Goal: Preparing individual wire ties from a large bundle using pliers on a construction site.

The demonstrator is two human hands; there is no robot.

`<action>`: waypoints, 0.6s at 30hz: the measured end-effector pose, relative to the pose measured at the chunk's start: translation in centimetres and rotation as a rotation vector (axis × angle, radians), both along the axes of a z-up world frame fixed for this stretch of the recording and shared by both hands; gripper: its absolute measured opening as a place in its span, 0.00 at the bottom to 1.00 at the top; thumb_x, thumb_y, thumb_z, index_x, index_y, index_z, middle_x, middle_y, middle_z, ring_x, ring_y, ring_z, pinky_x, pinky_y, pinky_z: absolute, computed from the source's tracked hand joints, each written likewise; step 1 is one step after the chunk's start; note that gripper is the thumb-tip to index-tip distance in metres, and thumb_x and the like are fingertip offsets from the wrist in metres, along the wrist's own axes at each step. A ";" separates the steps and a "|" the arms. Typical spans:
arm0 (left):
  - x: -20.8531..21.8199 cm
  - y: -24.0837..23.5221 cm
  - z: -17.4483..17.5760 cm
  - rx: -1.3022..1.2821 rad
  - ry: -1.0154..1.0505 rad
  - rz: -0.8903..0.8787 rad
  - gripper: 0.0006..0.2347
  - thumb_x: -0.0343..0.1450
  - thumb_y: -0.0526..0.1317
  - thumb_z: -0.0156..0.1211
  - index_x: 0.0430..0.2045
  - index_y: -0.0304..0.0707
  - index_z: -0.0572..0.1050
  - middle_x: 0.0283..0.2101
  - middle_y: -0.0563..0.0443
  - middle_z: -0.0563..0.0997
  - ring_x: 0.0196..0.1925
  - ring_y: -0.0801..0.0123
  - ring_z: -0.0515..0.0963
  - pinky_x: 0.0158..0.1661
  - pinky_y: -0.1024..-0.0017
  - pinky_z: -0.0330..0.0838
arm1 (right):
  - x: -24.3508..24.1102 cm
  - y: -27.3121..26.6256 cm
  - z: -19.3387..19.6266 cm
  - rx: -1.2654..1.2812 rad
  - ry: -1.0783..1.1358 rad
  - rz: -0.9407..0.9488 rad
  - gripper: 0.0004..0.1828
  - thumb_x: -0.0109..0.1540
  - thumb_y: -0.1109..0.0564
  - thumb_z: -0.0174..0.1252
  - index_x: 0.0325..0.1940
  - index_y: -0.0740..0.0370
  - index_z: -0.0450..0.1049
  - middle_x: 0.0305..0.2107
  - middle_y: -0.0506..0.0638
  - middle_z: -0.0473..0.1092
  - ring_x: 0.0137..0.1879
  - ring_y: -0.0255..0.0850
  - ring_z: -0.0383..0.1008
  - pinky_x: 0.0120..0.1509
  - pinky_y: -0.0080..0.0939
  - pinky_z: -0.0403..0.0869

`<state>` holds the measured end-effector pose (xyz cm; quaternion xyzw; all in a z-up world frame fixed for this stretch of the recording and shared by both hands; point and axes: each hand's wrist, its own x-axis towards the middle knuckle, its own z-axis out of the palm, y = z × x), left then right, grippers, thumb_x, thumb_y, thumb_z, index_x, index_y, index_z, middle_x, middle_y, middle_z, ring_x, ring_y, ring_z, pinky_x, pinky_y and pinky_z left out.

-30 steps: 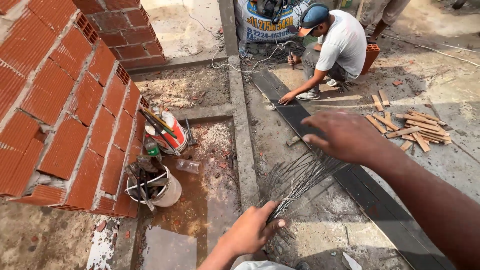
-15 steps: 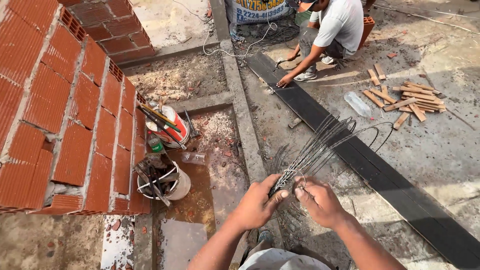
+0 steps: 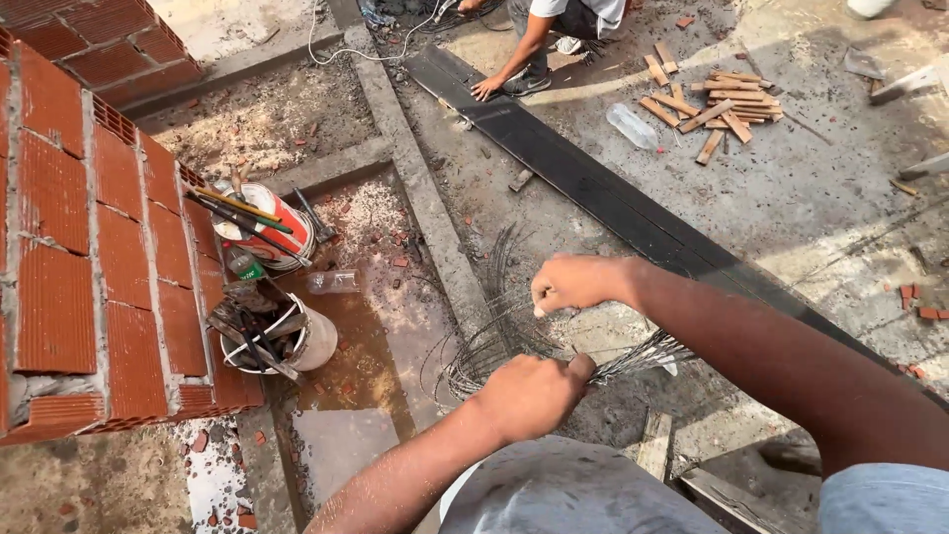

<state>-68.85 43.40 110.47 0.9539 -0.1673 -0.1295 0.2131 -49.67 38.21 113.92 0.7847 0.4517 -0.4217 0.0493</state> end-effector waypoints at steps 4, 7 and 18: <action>-1.0 0.9 -0.7 -0.123 0.189 0.095 0.09 0.78 0.41 0.48 0.44 0.34 0.65 0.32 0.25 0.80 0.34 0.24 0.78 0.31 0.38 0.68 | 1.3 -7.6 -2.8 0.126 -0.595 0.503 0.21 0.60 0.37 0.65 0.50 0.50 0.77 0.47 0.49 0.73 0.57 0.47 0.72 0.62 0.49 0.69; -2.1 1.6 -0.7 -0.318 0.295 0.262 0.13 0.80 0.45 0.48 0.50 0.33 0.66 0.30 0.30 0.80 0.30 0.39 0.81 0.31 0.44 0.74 | -3.3 -14.1 1.2 0.436 -0.380 -0.276 0.13 0.65 0.39 0.51 0.42 0.45 0.74 0.37 0.40 0.76 0.41 0.36 0.77 0.53 0.45 0.73; -1.9 1.0 2.6 -1.016 0.109 0.152 0.08 0.76 0.38 0.55 0.33 0.30 0.70 0.19 0.44 0.75 0.24 0.58 0.76 0.34 0.59 0.73 | -9.2 -8.2 -14.0 1.541 -0.138 -0.080 0.42 0.65 0.19 0.31 0.49 0.53 0.75 0.69 0.51 0.65 0.80 0.49 0.51 0.82 0.52 0.36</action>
